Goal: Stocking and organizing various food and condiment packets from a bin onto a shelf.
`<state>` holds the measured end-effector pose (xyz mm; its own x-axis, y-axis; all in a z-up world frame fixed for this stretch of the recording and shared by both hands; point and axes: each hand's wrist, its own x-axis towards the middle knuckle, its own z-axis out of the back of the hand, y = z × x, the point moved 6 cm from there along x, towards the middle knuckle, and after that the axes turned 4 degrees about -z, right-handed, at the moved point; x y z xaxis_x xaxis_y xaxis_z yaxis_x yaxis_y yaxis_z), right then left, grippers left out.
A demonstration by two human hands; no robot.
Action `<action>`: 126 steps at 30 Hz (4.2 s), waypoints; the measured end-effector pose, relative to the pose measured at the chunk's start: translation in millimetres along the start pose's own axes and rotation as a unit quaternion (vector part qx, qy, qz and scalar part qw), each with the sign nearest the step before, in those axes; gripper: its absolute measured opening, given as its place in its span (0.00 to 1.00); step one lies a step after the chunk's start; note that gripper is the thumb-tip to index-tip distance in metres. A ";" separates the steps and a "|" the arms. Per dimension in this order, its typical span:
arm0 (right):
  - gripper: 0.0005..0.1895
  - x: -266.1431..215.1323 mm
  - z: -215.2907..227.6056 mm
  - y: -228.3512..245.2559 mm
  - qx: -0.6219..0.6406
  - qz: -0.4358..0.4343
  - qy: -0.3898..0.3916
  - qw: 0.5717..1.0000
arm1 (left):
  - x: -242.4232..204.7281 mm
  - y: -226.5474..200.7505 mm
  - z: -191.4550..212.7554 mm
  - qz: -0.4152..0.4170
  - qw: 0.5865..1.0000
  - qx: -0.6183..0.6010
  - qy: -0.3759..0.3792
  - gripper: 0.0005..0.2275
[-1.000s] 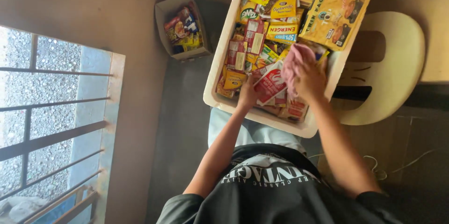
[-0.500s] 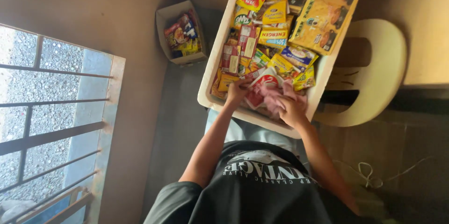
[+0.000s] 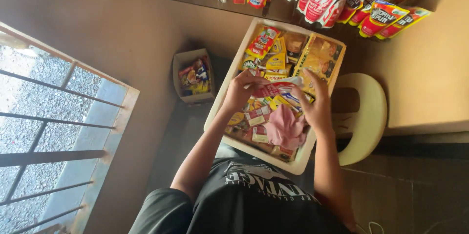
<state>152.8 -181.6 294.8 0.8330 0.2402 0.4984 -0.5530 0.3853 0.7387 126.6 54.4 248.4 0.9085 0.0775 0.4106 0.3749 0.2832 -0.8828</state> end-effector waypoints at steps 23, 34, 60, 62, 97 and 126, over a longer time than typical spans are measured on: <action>0.04 359.0 -150.5 -161.0 -0.473 0.083 0.012 0.877 | 284.0 359.4 -103.2 -0.056 0.977 0.019 0.205 0.27; 0.09 353.7 -160.3 -139.2 -0.381 0.099 -0.070 0.916 | 307.1 393.9 -127.7 0.059 0.966 -0.155 0.197 0.36; 0.12 202.2 -205.4 -161.4 -0.287 -0.107 0.094 0.948 | 124.0 349.0 48.2 0.193 0.947 -0.147 0.212 0.17; 0.11 251.5 -186.3 -139.5 -0.326 -0.033 0.042 0.944 | 143.2 327.1 49.4 0.173 0.948 -0.159 0.214 0.16; 0.30 242.7 -161.2 -138.8 -0.093 -0.064 -0.129 0.985 | 218.9 346.7 -34.4 0.112 0.981 -0.028 0.157 0.26; 0.14 -195.5 -69.5 -179.8 0.036 -0.329 -0.041 0.943 | -173.9 254.5 -45.7 0.142 0.967 0.087 0.191 0.17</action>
<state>90.5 -235.9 32.9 0.9937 -0.1017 -0.0476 0.0818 0.3651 0.9273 72.5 69.3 -58.1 0.9847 -0.1735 0.0137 0.0936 0.4618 -0.8820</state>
